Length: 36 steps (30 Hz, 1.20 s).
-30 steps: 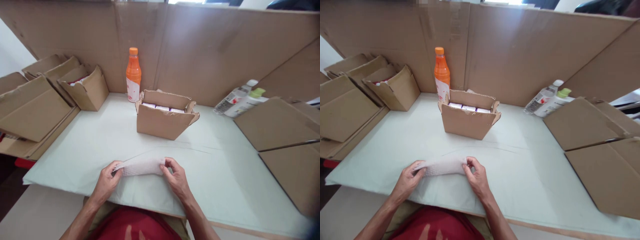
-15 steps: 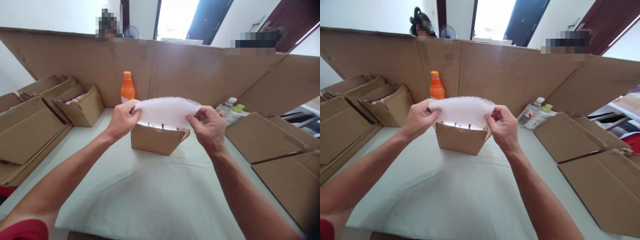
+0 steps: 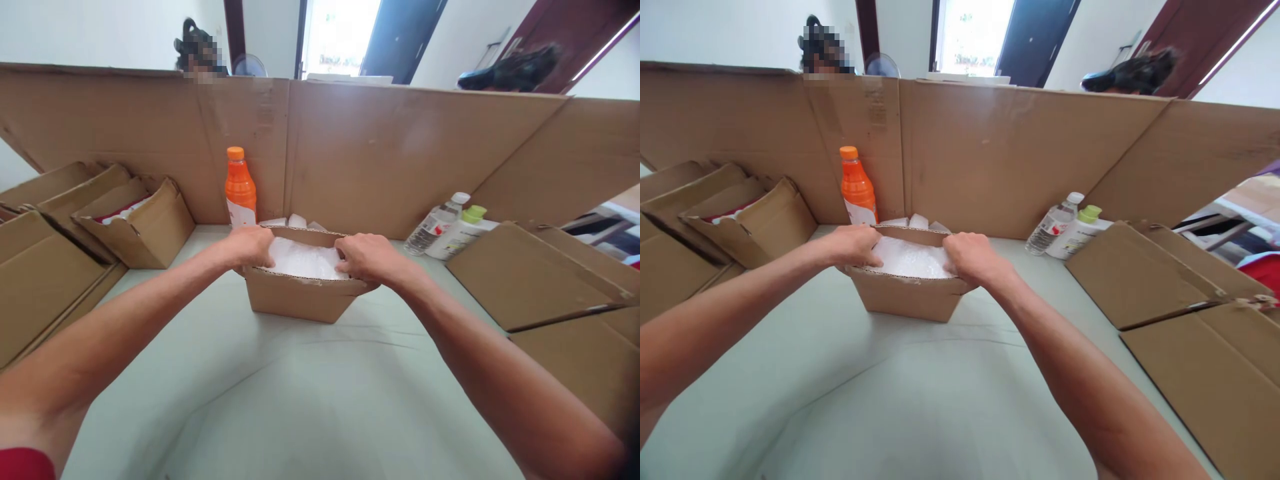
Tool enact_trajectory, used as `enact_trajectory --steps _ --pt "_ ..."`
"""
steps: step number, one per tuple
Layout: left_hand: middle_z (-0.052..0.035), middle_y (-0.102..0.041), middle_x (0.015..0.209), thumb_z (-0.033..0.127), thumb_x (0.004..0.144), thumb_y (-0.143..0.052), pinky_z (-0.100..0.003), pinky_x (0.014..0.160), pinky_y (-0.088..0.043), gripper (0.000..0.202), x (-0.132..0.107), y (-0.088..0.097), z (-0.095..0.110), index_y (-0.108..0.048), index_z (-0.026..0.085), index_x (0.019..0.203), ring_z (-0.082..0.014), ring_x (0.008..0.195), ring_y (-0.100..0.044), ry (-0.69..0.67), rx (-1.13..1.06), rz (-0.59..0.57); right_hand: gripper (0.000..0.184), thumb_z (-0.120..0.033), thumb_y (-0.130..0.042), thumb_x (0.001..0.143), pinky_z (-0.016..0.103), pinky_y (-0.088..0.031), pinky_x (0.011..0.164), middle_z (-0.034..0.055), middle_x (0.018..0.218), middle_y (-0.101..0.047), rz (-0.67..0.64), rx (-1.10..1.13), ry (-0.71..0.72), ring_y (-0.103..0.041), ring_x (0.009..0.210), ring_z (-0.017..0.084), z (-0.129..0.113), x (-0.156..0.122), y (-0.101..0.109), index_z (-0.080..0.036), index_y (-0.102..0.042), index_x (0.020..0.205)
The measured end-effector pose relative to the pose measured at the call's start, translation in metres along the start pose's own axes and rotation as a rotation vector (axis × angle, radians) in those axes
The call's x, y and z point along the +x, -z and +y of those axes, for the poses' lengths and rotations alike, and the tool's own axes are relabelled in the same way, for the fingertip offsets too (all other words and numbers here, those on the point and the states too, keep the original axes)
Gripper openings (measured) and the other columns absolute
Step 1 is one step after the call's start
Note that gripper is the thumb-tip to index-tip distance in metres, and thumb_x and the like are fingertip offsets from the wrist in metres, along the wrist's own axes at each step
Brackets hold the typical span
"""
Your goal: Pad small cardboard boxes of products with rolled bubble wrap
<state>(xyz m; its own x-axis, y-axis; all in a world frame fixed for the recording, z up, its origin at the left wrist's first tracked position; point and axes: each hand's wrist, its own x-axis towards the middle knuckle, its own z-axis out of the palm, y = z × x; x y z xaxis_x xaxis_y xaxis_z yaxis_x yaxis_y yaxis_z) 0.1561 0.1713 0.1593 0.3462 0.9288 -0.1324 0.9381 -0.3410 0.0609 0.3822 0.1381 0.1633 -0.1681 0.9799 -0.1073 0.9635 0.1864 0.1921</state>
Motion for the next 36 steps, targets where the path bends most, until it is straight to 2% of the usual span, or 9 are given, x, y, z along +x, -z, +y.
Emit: enact_trajectory --steps 5,10,13,20,23,26,28,32,36 --pt "-0.0065 -0.071 0.09 0.034 0.085 -0.055 -0.033 0.075 -0.046 0.025 -0.018 0.003 -0.003 -0.068 0.019 0.101 -0.0253 0.086 -0.065 -0.107 -0.113 0.375 0.018 -0.027 -0.058 0.088 0.029 -0.033 0.061 0.0053 0.081 -0.073 0.256 0.066 -0.042 -0.064 0.074 0.021 0.0 -0.01 0.003 -0.023 -0.07 0.101" --pt "-0.0084 -0.07 0.082 0.051 0.092 -0.043 -0.029 0.062 -0.043 0.042 -0.014 0.005 -0.001 -0.064 0.018 0.076 -0.0211 0.072 -0.064 -0.154 -0.391 -0.039 0.031 -0.042 -0.048 0.097 0.028 -0.037 0.065 0.0032 0.086 -0.071 0.023 0.39 0.253 -0.062 0.076 0.019 -0.003 -0.007 -0.001 -0.023 -0.069 0.085" --pt "-0.0094 -0.072 0.084 0.053 0.091 -0.044 -0.026 0.059 -0.044 0.042 -0.009 0.006 -0.002 -0.064 0.017 0.081 -0.0195 0.07 -0.065 -0.067 -0.556 -0.15 0.049 -0.049 -0.037 0.1 0.028 -0.034 0.06 0.0028 0.072 -0.064 -0.064 0.47 0.287 -0.054 0.063 0.015 0.001 -0.005 -0.006 -0.02 -0.056 0.065" --pt "-0.0058 -0.064 0.069 0.043 0.086 -0.052 -0.028 0.054 -0.04 0.033 -0.005 0.001 0.007 -0.06 0.018 0.066 -0.019 0.063 -0.058 -0.015 -0.484 -0.113 0.054 -0.057 -0.038 0.098 0.028 -0.036 0.058 0.002 0.066 -0.062 -0.048 0.525 0.241 -0.053 0.059 0.015 0.005 -0.002 -0.011 -0.02 -0.054 0.062" --pt "-0.0022 -0.065 0.077 0.035 0.088 -0.049 -0.028 0.061 -0.043 0.025 -0.024 -0.005 -0.001 -0.065 0.018 0.078 -0.0177 0.071 -0.059 -0.133 -0.563 0.143 0.036 -0.045 -0.046 0.096 0.031 -0.045 0.07 0.0032 0.085 -0.072 0.336 0.646 0.204 -0.063 0.076 0.019 0.009 -0.021 -0.024 -0.021 -0.067 0.079" --pt "-0.0033 -0.07 0.096 0.031 0.086 -0.053 -0.031 0.079 -0.05 0.023 -0.055 -0.03 -0.018 -0.069 0.019 0.098 -0.0181 0.088 -0.063 -0.163 -0.742 0.628 0.022 -0.037 -0.053 0.093 0.038 -0.048 0.092 0.0051 0.112 -0.074 0.823 0.799 0.043 -0.066 0.103 0.023 0.018 -0.059 -0.056 -0.024 -0.07 0.096" --pt "-0.0069 -0.069 0.11 0.032 0.084 -0.058 -0.035 0.089 -0.051 0.032 -0.072 -0.06 -0.03 -0.067 0.019 0.112 -0.0201 0.099 -0.064 -0.066 -0.842 0.82 0.021 -0.037 -0.056 0.092 0.04 -0.05 0.093 0.0067 0.116 -0.073 0.904 0.892 -0.096 -0.066 0.109 0.024 0.021 -0.083 -0.086 -0.024 -0.069 0.103" --pt "-0.0143 -0.058 0.138 0.038 0.076 -0.069 -0.043 0.096 -0.053 0.065 -0.078 -0.121 -0.036 -0.052 0.019 0.136 -0.0273 0.121 -0.059 0.075 -1.133 0.693 0.046 -0.044 -0.065 0.084 0.041 -0.056 0.08 0.0111 0.116 -0.071 0.631 1.051 -0.19 -0.068 0.102 0.027 0.005 -0.092 -0.139 -0.022 -0.061 0.124" --pt "-0.014 -0.061 0.131 0.039 0.074 -0.068 -0.041 0.092 -0.056 0.063 -0.062 -0.143 -0.02 -0.052 0.017 0.131 -0.0281 0.121 -0.059 0.057 -1.31 0.498 0.051 -0.046 -0.062 0.082 0.041 -0.056 0.077 0.013 0.116 -0.07 0.483 1.134 -0.168 -0.067 0.092 0.026 -0.023 -0.063 -0.151 -0.019 -0.057 0.124"
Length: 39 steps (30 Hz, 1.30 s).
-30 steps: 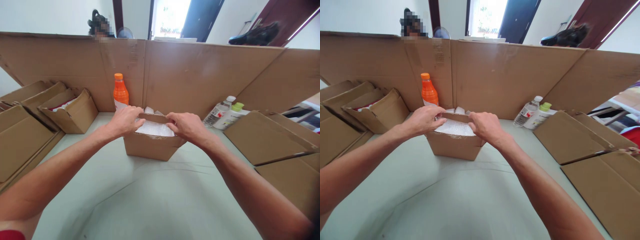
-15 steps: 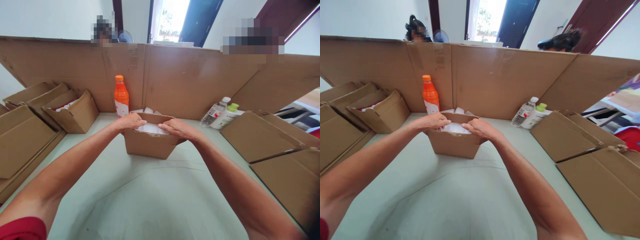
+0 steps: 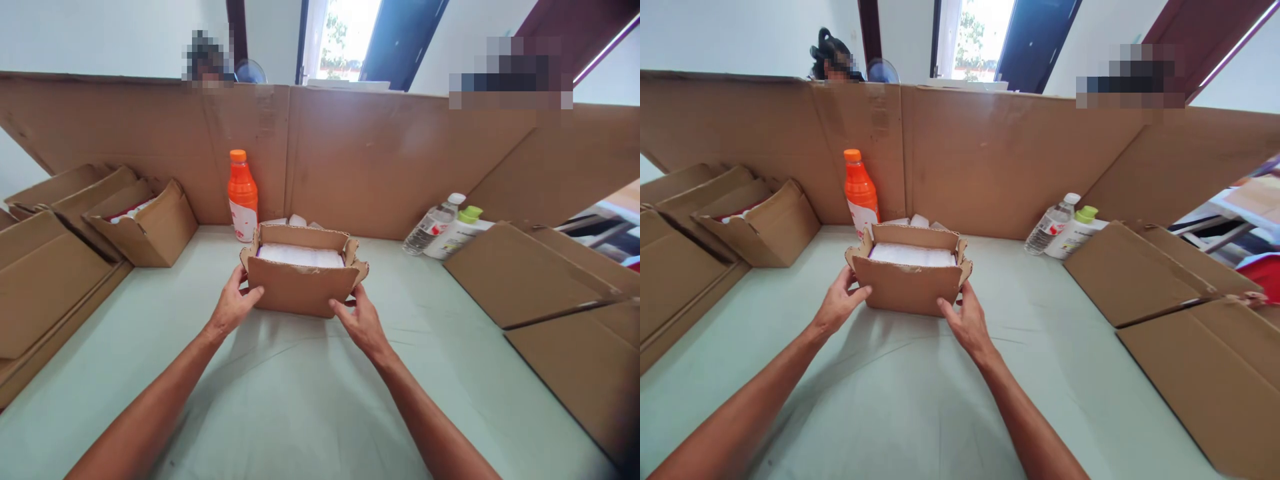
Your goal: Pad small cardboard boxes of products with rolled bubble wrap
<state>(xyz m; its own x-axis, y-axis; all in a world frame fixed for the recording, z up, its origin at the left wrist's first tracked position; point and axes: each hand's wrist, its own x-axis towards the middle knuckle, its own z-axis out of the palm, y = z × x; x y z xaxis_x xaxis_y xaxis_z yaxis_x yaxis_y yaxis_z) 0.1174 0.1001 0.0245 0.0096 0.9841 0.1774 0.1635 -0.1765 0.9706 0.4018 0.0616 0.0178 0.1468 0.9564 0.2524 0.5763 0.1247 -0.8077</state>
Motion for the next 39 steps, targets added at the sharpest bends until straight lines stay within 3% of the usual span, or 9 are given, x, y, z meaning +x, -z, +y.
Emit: enact_trajectory --steps 4,9,12,16,21,25,29,34,39 --pt "-0.0111 -0.067 0.115 0.033 0.073 -0.066 -0.036 0.085 -0.057 0.052 0.004 -0.033 0.007 -0.056 0.016 0.121 -0.0248 0.107 -0.064 0.013 -0.024 0.04 0.046 -0.046 -0.058 0.082 0.038 -0.055 0.071 0.0117 0.109 -0.072 0.07 0.021 -0.035 -0.065 0.077 0.022 0.001 0.001 0.004 -0.018 -0.059 0.119" --pt "-0.0079 -0.067 0.123 0.025 0.074 -0.064 -0.033 0.091 -0.055 0.054 -0.017 -0.066 0.017 -0.057 0.02 0.128 -0.0222 0.112 -0.064 -0.07 -0.107 -0.106 0.044 -0.057 -0.061 0.08 0.035 -0.051 0.061 0.0089 0.093 -0.071 0.296 -0.082 -0.183 -0.066 0.078 0.025 0.019 -0.053 0.043 -0.02 -0.06 0.104" --pt "-0.006 -0.067 0.124 0.024 0.076 -0.066 -0.032 0.093 -0.054 0.052 -0.032 -0.049 0.017 -0.059 0.021 0.127 -0.0207 0.108 -0.065 -0.072 -0.098 -0.106 0.042 -0.056 -0.062 0.082 0.032 -0.049 0.054 0.008 0.088 -0.069 0.321 -0.081 -0.16 -0.064 0.075 0.024 0.01 -0.078 0.033 -0.02 -0.061 0.102" --pt "-0.0043 -0.069 0.108 0.027 0.073 -0.069 -0.03 0.085 -0.055 0.044 -0.037 -0.002 0.01 -0.062 0.018 0.116 -0.0195 0.096 -0.066 0.026 0.004 0.083 0.033 -0.046 -0.059 0.088 0.029 -0.05 0.052 0.0096 0.101 -0.067 0.153 -0.012 -0.02 -0.064 0.083 0.023 -0.02 -0.073 -0.009 -0.02 -0.061 0.11" --pt "-0.0045 -0.068 0.104 0.033 0.073 -0.072 -0.032 0.084 -0.055 0.044 -0.041 0.026 0.001 -0.061 0.018 0.113 -0.0198 0.093 -0.066 0.046 0.02 0.065 0.04 -0.041 -0.065 0.088 0.044 -0.056 0.086 0.0094 0.117 -0.068 0.06 -0.058 0.127 -0.064 0.105 0.028 -0.017 -0.068 -0.008 -0.023 -0.058 0.123" --pt "-0.0083 -0.065 0.117 0.041 0.074 -0.071 -0.032 0.081 -0.053 0.054 -0.052 0.029 -0.003 -0.06 0.019 0.122 -0.019 0.092 -0.064 0.061 0.157 0.132 0.084 -0.054 -0.074 0.081 0.051 -0.05 0.103 0.0125 0.149 -0.051 -0.079 -0.016 0.17 -0.054 0.131 0.033 0.017 -0.071 0.017 -0.03 -0.035 0.152" --pt "-0.008 -0.066 0.109 0.051 0.071 -0.072 -0.03 0.07 -0.052 0.065 -0.059 0.033 -0.006 -0.059 0.017 0.124 -0.0161 0.077 -0.061 0.165 0.183 0.122 0.124 -0.071 -0.079 0.067 0.056 -0.041 0.112 0.0166 0.164 -0.028 -0.231 0.168 0.16 -0.038 0.145 0.037 0.032 -0.047 0.012 -0.029 -0.01 0.162" --pt "-0.0033 -0.067 0.094 0.056 0.07 -0.074 -0.033 0.071 -0.053 0.068 -0.053 0.023 -0.013 -0.059 0.018 0.124 -0.0166 0.072 -0.061 0.21 0.166 0.095 0.13 -0.073 -0.082 0.059 0.054 -0.035 0.118 0.0157 0.16 -0.036 -0.25 0.289 0.155 -0.038 0.145 0.038 0.031 -0.014 -0.008 -0.025 -0.018 0.161" --pt "-0.012 -0.062 0.129 0.053 0.072 -0.075 -0.038 0.089 -0.055 0.078 -0.029 -0.032 -0.017 -0.05 0.019 0.137 -0.0222 0.098 -0.067 0.142 0.02 -0.064 0.123 -0.063 -0.086 0.059 0.051 -0.042 0.112 0.0154 0.156 -0.041 0.012 0.241 0.094 -0.043 0.14 0.037 0.056 -0.025 0.017 -0.023 -0.024 0.158"
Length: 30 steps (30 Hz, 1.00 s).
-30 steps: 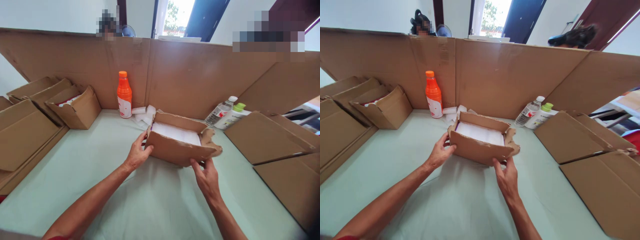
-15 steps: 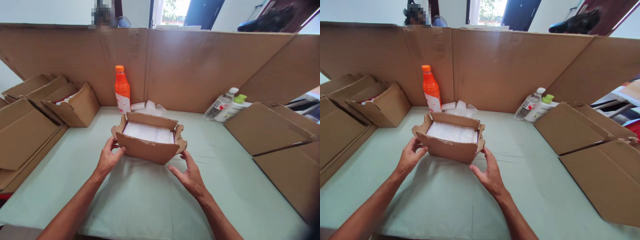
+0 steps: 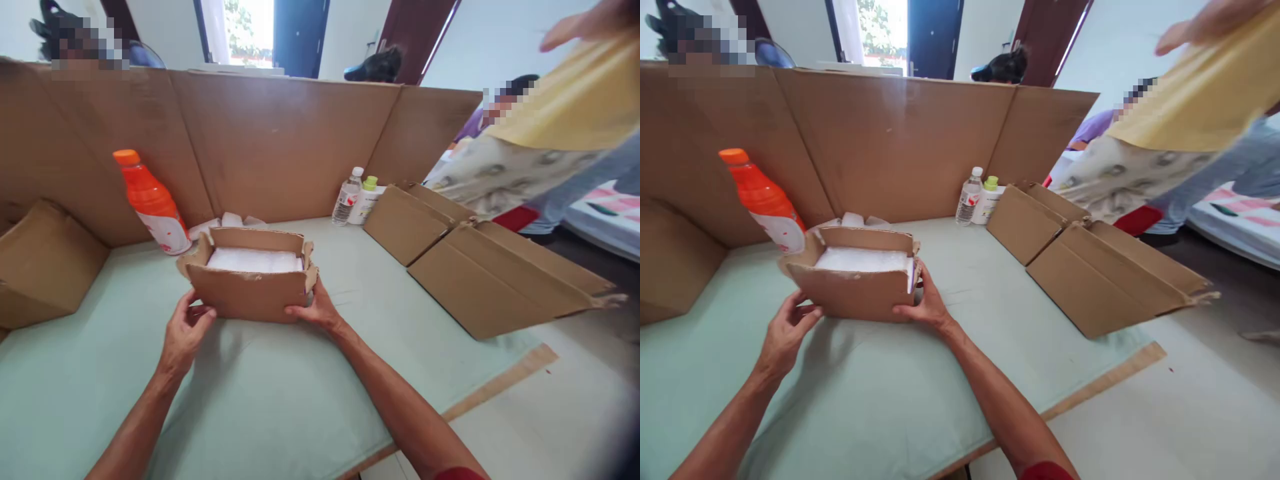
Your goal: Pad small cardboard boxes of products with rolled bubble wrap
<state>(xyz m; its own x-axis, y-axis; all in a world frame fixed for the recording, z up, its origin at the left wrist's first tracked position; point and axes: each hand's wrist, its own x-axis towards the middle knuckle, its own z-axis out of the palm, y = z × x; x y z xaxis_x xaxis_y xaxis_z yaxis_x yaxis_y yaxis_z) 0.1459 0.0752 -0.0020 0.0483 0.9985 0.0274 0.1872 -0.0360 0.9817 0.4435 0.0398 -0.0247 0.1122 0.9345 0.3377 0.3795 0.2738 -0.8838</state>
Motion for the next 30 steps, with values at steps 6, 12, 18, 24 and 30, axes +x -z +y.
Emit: enact_trajectory --steps 6,12,18,24,30 --pt "-0.019 -0.04 0.156 0.042 0.077 -0.069 -0.05 0.11 -0.044 0.082 0.009 -0.103 -0.007 -0.039 0.02 0.15 -0.0325 0.138 -0.049 -0.186 -0.006 -0.361 0.107 -0.057 -0.086 0.06 0.049 -0.052 0.096 0.0115 0.133 -0.059 0.445 -0.157 -0.136 -0.062 0.111 0.028 0.038 -0.028 0.094 -0.025 -0.034 0.148" --pt "-0.0173 -0.052 0.149 0.029 0.079 -0.063 -0.056 0.114 -0.04 0.049 -0.01 -0.136 -0.034 -0.065 0.019 0.127 -0.0339 0.139 -0.048 -0.355 0.246 -0.527 0.112 -0.052 -0.083 0.06 0.047 -0.05 0.099 0.0176 0.146 -0.048 0.777 -0.332 -0.091 -0.055 0.125 0.03 0.073 -0.014 0.18 -0.021 -0.026 0.151" --pt "-0.012 -0.069 0.13 0.028 0.085 -0.06 -0.053 0.11 -0.047 0.035 -0.011 -0.131 -0.044 -0.069 0.022 0.118 -0.0301 0.13 -0.058 -0.477 0.281 -0.508 0.095 -0.049 -0.07 0.072 0.051 -0.035 0.116 0.0243 0.153 -0.04 0.902 -0.504 -0.159 -0.042 0.141 0.031 0.103 0.003 0.195 -0.011 -0.03 0.15" --pt "-0.011 -0.072 0.123 0.024 0.083 -0.059 -0.054 0.108 -0.049 0.033 -0.014 -0.134 -0.045 -0.07 0.022 0.114 -0.0314 0.129 -0.058 -0.566 0.301 -0.484 0.066 -0.047 -0.062 0.079 0.047 -0.052 0.094 0.0188 0.122 -0.066 0.821 -0.52 -0.271 -0.063 0.107 0.027 0.098 -0.028 0.178 -0.012 -0.05 0.133" --pt "-0.0121 -0.073 0.119 0.021 0.081 -0.059 -0.055 0.105 -0.052 0.033 -0.017 -0.137 -0.045 -0.071 0.02 0.112 -0.0322 0.127 -0.06 -0.614 0.301 -0.477 0.029 -0.035 -0.056 0.086 0.053 -0.047 0.1 0.0104 0.105 -0.074 0.551 -0.613 -0.167 -0.065 0.104 0.029 0.042 -0.043 0.149 -0.021 -0.068 0.108"
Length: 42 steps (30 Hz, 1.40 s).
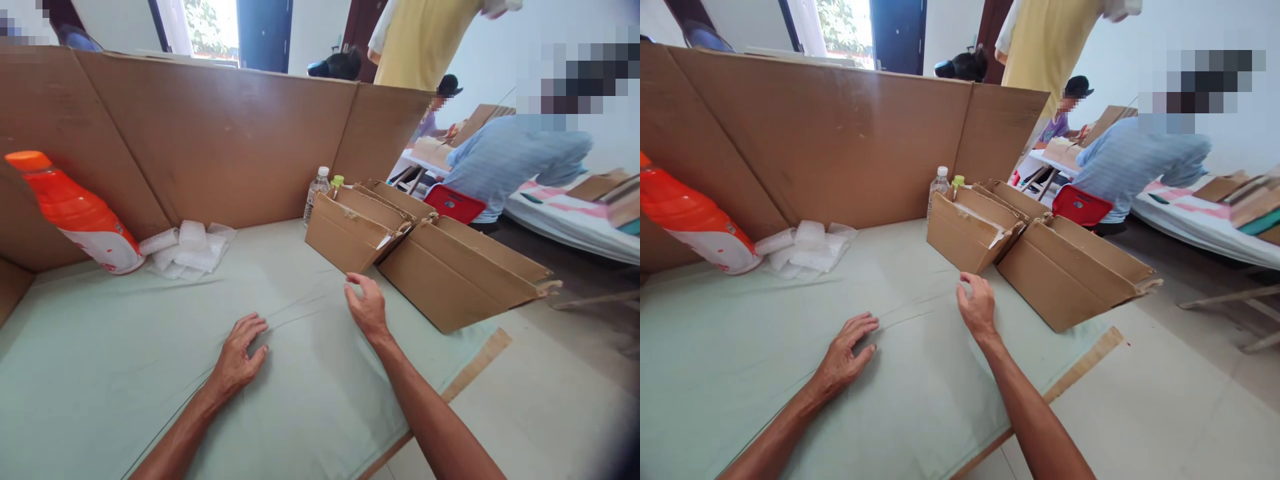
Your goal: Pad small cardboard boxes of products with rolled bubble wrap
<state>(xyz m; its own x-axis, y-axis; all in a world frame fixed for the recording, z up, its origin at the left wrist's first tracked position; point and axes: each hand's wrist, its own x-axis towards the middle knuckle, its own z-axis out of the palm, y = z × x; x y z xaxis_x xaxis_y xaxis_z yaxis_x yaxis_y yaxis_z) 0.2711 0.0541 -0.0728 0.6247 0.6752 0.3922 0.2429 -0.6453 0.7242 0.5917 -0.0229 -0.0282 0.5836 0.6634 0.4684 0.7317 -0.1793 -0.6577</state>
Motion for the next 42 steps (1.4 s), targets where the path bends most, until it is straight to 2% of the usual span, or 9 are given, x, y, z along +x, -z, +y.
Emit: enact_trajectory --steps 3,7,12,18,25,30,35,39,42 --pt "-0.0129 -0.073 0.119 0.02 0.081 -0.059 -0.056 0.104 -0.052 0.034 0.0 0.0 0.002 -0.071 0.02 0.112 -0.0328 0.127 -0.06 -0.009 0.004 -0.002 0.028 -0.027 -0.061 0.084 0.053 -0.038 0.112 0.0091 0.128 -0.068 -0.204 -0.05 0.189 -0.056 0.126 0.031 -0.036 0.023 -0.021 -0.025 -0.071 0.11" --pt "-0.0124 -0.074 0.118 0.021 0.08 -0.059 -0.057 0.104 -0.052 0.034 -0.001 0.0 0.002 -0.072 0.021 0.112 -0.0332 0.126 -0.06 -0.003 -0.004 0.001 0.057 -0.018 -0.064 0.079 0.05 -0.04 0.113 0.012 0.155 -0.046 -0.425 -0.144 0.272 -0.048 0.137 0.032 -0.058 0.081 -0.069 -0.021 -0.06 0.135" --pt "-0.0115 -0.074 0.117 0.021 0.08 -0.059 -0.055 0.103 -0.053 0.035 -0.001 -0.003 -0.001 -0.072 0.022 0.112 -0.0329 0.126 -0.061 -0.006 -0.018 0.019 0.073 -0.015 -0.062 0.078 0.049 -0.042 0.112 0.0195 0.155 -0.041 -0.413 -0.178 0.181 -0.049 0.136 0.032 -0.039 0.132 -0.105 -0.012 -0.043 0.148" --pt "-0.012 -0.073 0.119 0.02 0.083 -0.058 -0.055 0.103 -0.053 0.034 -0.002 -0.003 0.0 -0.07 0.021 0.114 -0.0326 0.127 -0.059 -0.021 -0.034 0.006 0.069 -0.016 -0.058 0.079 0.048 -0.042 0.113 0.0199 0.153 -0.043 -0.392 -0.196 0.159 -0.049 0.135 0.032 -0.009 0.147 -0.101 -0.01 -0.044 0.147" --pt "-0.012 -0.072 0.118 0.019 0.08 -0.059 -0.054 0.105 -0.05 0.035 0.001 -0.002 0.003 -0.07 0.022 0.114 -0.0326 0.127 -0.058 0.004 -0.036 -0.02 0.041 -0.02 -0.058 0.083 0.043 -0.046 0.107 0.0163 0.147 -0.054 -0.5 -0.192 0.252 -0.06 0.124 0.027 -0.016 0.088 -0.101 -0.015 -0.066 0.123" --pt "-0.0147 -0.072 0.119 0.015 0.074 -0.06 -0.054 0.109 -0.046 0.04 0.009 -0.002 0.01 -0.071 0.018 0.112 -0.0326 0.127 -0.057 -0.017 0.012 -0.042 0.03 -0.021 -0.06 0.084 0.048 -0.044 0.108 0.0113 0.14 -0.062 -0.595 -0.078 0.436 -0.058 0.128 0.028 -0.06 0.016 -0.142 -0.021 -0.072 0.112" --pt "-0.0115 -0.073 0.116 0.016 0.069 -0.065 -0.044 0.109 -0.048 0.039 0.004 0.008 0.013 -0.072 0.018 0.107 -0.0277 0.119 -0.063 -0.028 0.118 -0.043 0.029 -0.019 -0.054 0.089 0.05 -0.042 0.104 0.014 0.132 -0.067 -0.557 -0.005 0.555 -0.059 0.125 0.03 -0.107 -0.02 -0.178 -0.018 -0.072 0.111" --pt "-0.0071 -0.076 0.11 0.013 0.073 -0.062 -0.039 0.104 -0.051 0.037 -0.019 0.047 0.003 -0.072 0.02 0.107 -0.0234 0.114 -0.067 0.006 0.223 -0.003 0.029 -0.022 -0.051 0.091 0.048 -0.044 0.1 0.0154 0.128 -0.07 -0.511 0.018 0.602 -0.061 0.121 0.03 -0.111 -0.022 -0.182 -0.017 -0.072 0.11" --pt "-0.008 -0.076 0.111 0.012 0.074 -0.061 -0.04 0.101 -0.053 0.034 -0.036 0.108 -0.019 -0.073 0.021 0.105 -0.0232 0.11 -0.068 0.121 0.362 0.117 0.03 -0.027 -0.05 0.092 0.047 -0.046 0.096 0.0145 0.124 -0.072 -0.459 0.019 0.632 -0.063 0.117 0.03 -0.102 -0.018 -0.185 -0.017 -0.073 0.107"
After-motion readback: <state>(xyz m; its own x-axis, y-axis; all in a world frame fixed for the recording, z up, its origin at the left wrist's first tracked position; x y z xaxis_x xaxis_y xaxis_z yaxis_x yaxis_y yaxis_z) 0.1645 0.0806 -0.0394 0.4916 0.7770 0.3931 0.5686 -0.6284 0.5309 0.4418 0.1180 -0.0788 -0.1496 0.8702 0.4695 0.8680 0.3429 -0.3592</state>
